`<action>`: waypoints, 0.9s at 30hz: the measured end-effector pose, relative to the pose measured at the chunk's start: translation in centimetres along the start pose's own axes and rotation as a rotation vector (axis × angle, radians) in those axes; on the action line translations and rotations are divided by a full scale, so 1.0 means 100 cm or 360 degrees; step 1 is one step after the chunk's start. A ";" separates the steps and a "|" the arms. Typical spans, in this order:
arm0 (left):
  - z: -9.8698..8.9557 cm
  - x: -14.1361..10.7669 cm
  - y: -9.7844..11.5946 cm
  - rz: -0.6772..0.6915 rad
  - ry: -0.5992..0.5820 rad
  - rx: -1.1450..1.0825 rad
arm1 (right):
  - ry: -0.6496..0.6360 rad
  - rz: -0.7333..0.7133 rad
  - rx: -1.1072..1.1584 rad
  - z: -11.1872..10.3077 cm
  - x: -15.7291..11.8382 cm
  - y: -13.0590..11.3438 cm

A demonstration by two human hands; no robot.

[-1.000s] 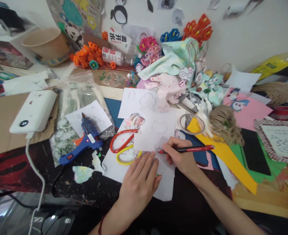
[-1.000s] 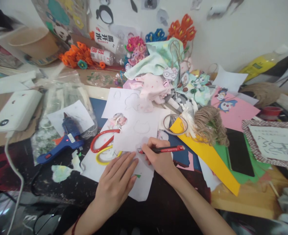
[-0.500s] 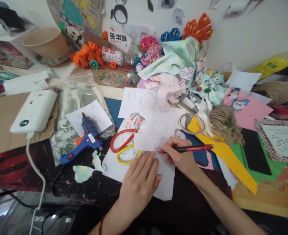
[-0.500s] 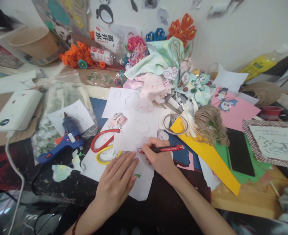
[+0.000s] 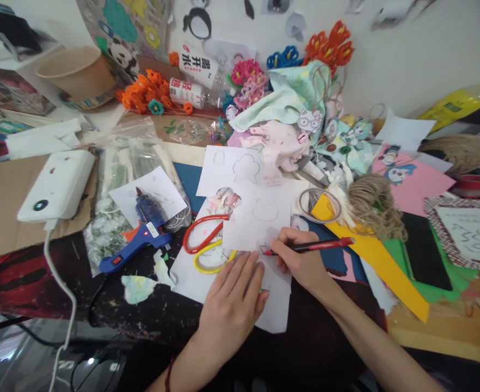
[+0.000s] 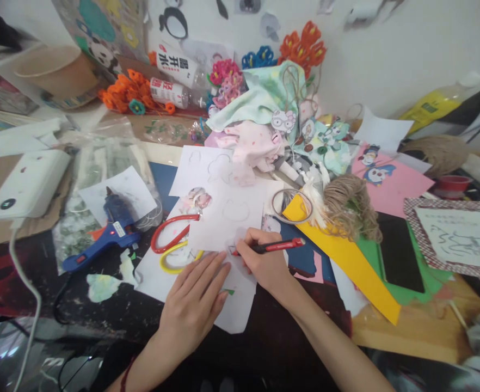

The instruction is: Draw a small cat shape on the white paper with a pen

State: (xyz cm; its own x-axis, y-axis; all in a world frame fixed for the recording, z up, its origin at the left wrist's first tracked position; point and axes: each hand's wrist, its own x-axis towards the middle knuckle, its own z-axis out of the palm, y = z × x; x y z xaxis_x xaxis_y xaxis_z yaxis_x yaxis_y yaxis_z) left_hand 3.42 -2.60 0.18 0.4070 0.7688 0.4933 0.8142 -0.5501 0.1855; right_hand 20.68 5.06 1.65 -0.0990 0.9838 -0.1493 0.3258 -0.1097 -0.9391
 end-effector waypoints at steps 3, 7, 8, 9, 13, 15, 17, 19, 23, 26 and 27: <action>-0.001 0.000 0.000 0.0001 -0.0001 0.0008 | 0.0002 0.0004 -0.0015 0.000 0.001 0.000; -0.001 0.000 0.000 0.0001 0.0002 0.0016 | 0.0014 0.0008 -0.0004 0.000 0.001 -0.001; -0.001 0.000 -0.001 0.0004 0.0000 0.0016 | 0.0018 0.0005 0.0007 0.000 0.000 -0.001; -0.001 0.000 -0.001 0.0007 -0.0003 0.0014 | 0.0023 0.0001 0.0019 0.000 0.000 -0.001; 0.000 0.000 -0.001 0.0011 -0.0005 0.0015 | 0.0016 -0.0002 0.0016 0.001 0.001 -0.001; 0.000 0.000 0.000 0.0009 -0.0005 0.0017 | 0.0011 0.0010 -0.0004 0.000 0.001 -0.002; 0.000 0.000 0.000 0.0007 -0.0008 0.0022 | 0.0012 0.0018 -0.0015 0.000 0.001 -0.002; 0.000 -0.001 0.000 0.0006 -0.0012 0.0024 | 0.0014 0.0019 -0.0005 0.000 0.001 -0.002; 0.000 -0.001 0.000 -0.0002 0.0003 0.0013 | 0.0024 0.0011 0.0045 0.000 0.000 -0.001; -0.001 -0.001 0.000 0.0002 0.0007 0.0008 | 0.0022 0.0006 0.0019 0.000 0.001 -0.002; -0.001 -0.001 0.000 0.0005 0.0005 0.0007 | 0.0021 0.0005 0.0005 0.000 0.001 -0.002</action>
State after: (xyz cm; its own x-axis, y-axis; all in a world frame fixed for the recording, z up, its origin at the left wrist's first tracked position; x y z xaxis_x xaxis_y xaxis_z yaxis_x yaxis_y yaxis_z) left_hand 3.34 -2.65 0.19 0.4082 0.7659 0.4968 0.8147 -0.5512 0.1803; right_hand 20.62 5.16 1.81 -0.0855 0.9852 -0.1484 0.3229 -0.1135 -0.9396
